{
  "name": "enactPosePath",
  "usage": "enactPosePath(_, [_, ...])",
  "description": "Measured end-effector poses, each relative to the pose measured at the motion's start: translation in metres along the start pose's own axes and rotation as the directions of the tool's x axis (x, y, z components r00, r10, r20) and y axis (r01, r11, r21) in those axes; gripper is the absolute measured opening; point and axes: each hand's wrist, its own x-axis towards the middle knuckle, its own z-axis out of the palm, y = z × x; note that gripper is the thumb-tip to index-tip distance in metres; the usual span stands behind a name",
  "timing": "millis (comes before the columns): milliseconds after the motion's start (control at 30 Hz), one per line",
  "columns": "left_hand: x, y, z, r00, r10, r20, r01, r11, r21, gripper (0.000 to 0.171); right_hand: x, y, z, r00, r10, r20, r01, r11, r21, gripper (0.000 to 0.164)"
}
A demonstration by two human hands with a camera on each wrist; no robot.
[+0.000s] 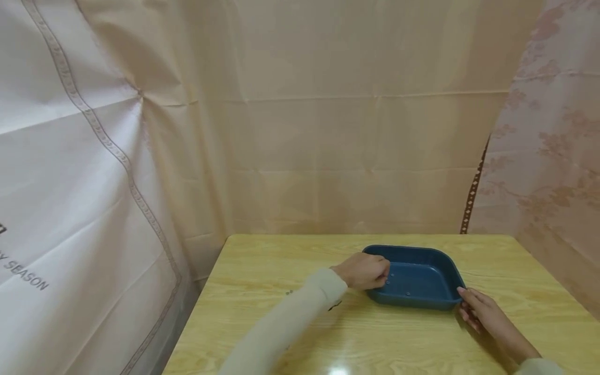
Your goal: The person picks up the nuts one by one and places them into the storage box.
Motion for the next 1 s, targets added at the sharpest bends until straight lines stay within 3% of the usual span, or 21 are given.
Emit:
enactPosePath(267, [0.01,0.003,0.005,1.0,0.015,-0.01,-0.015,1.0,0.008,0.008,0.002,-0.003,0.003,1.0,0.004,-0.015,-0.004,1.0,0.023,0.053])
enactPosePath(1000, [0.023,0.026,0.0,0.998,0.056,0.0,-0.056,0.998,-0.022,0.007,-0.001,0.0,0.0,1.0,-0.005,-0.003,0.005,1.0,0.03,0.055])
